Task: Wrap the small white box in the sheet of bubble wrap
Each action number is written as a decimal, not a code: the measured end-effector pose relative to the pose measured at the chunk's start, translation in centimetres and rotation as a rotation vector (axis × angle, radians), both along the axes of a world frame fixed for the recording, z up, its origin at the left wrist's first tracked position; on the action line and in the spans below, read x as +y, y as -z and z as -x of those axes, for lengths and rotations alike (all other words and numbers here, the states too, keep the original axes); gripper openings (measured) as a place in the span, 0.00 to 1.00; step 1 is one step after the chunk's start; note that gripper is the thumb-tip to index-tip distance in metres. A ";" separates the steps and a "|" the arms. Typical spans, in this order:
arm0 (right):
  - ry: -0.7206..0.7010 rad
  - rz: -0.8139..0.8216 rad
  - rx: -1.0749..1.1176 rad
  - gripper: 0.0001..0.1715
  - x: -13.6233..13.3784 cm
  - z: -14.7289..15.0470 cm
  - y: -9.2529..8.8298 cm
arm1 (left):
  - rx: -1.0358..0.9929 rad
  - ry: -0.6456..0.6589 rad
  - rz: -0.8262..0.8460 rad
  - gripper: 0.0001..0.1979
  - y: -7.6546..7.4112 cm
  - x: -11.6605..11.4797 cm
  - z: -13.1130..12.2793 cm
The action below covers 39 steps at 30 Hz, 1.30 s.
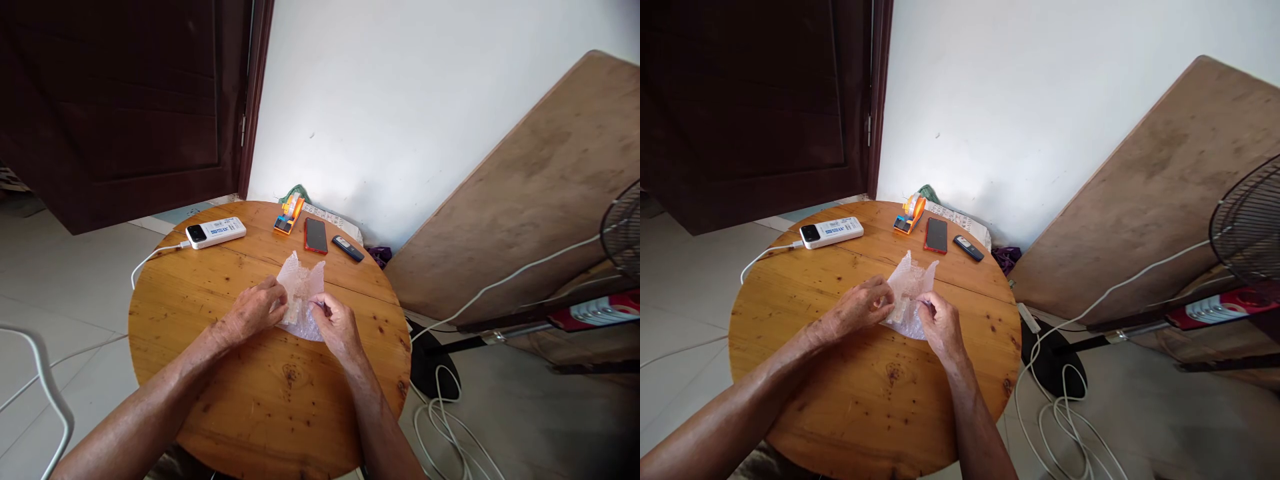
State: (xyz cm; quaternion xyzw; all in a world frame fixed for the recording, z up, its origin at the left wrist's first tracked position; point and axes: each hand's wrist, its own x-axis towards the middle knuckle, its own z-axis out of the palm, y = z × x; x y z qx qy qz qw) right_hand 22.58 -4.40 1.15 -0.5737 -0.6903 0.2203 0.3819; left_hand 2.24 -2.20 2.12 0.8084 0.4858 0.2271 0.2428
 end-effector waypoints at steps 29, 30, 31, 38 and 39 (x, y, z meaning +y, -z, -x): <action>-0.010 0.034 0.176 0.10 -0.1 1.5 -0.2 | -0.061 0.024 -0.022 0.05 0.7 0.1 -0.1; -0.015 0.036 0.185 0.10 -0.1 1.6 -0.2 | -0.064 0.023 -0.020 0.05 0.7 0.1 -0.1; -0.021 0.040 0.193 0.10 -0.1 1.6 -0.1 | -0.066 0.024 -0.019 0.05 0.6 0.1 -0.1; -0.056 0.059 0.232 0.11 -0.1 1.8 0.2 | -0.062 0.027 -0.019 0.06 0.4 -0.1 -0.2; -0.061 0.063 0.237 0.11 -0.1 1.9 0.2 | -0.059 0.024 -0.019 0.06 0.3 -0.1 -0.2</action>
